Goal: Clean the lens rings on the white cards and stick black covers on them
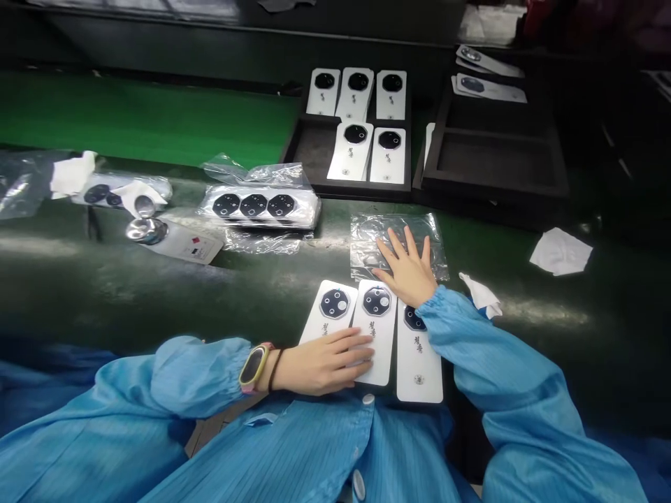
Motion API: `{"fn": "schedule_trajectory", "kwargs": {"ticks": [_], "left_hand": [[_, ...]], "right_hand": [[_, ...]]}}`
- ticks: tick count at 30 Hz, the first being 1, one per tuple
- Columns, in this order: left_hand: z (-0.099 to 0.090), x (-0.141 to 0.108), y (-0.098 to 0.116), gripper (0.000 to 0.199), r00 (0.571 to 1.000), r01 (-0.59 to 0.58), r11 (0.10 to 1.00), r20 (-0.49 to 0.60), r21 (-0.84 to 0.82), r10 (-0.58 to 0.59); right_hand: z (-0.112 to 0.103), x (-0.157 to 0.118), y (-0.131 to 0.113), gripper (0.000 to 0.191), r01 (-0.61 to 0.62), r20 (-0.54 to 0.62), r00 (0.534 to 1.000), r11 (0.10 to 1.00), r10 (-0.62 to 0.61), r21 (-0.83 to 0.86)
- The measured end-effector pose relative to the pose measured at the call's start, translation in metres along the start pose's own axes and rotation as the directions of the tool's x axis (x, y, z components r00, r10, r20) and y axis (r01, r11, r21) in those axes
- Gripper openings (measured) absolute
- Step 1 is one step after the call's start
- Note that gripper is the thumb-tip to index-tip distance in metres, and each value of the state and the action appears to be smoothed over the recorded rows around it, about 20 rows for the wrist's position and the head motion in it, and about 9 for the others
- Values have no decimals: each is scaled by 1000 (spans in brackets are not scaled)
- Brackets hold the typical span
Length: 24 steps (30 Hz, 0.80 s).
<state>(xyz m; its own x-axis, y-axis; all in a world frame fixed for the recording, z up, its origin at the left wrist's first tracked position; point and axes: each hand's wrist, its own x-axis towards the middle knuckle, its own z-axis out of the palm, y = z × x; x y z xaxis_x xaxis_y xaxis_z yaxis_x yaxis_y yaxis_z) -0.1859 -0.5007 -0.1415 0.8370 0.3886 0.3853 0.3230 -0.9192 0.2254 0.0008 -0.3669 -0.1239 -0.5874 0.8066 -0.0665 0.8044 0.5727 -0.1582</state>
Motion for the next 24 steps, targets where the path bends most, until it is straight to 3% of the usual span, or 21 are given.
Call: {"fn": "schedule_trajectory", "kwargs": {"ticks": [2,6,9,12,16,20,24], "left_hand": [[0,2,0,26,1000,-8,1000,-14,15,9],[1,6,0,26,997,-22,998,-78,63,27],[-10,7,-13,29,987,0,991,-158,133,21],[-39,-2,-49,22,957,201,954,-253,221,-143],[-87,-27,-112,27,825,547,793,-331,269,-458],[-110,-43,-154,27,768,639,714,-196,286,-609],[-115,-45,-162,24,759,635,706,-84,314,-645]], "right_hand": [[4,14,-8,60,-47,60,997,999,46,15],[9,21,-16,61,-83,20,996,995,83,47],[6,20,-18,62,-106,11,994,993,105,55],[-2,20,-19,64,-96,-35,994,993,99,69],[-14,24,-17,66,-78,-66,994,991,85,111],[-18,30,-14,64,-27,-116,992,985,47,170],[-12,30,-9,60,36,-203,979,971,12,234]]}}
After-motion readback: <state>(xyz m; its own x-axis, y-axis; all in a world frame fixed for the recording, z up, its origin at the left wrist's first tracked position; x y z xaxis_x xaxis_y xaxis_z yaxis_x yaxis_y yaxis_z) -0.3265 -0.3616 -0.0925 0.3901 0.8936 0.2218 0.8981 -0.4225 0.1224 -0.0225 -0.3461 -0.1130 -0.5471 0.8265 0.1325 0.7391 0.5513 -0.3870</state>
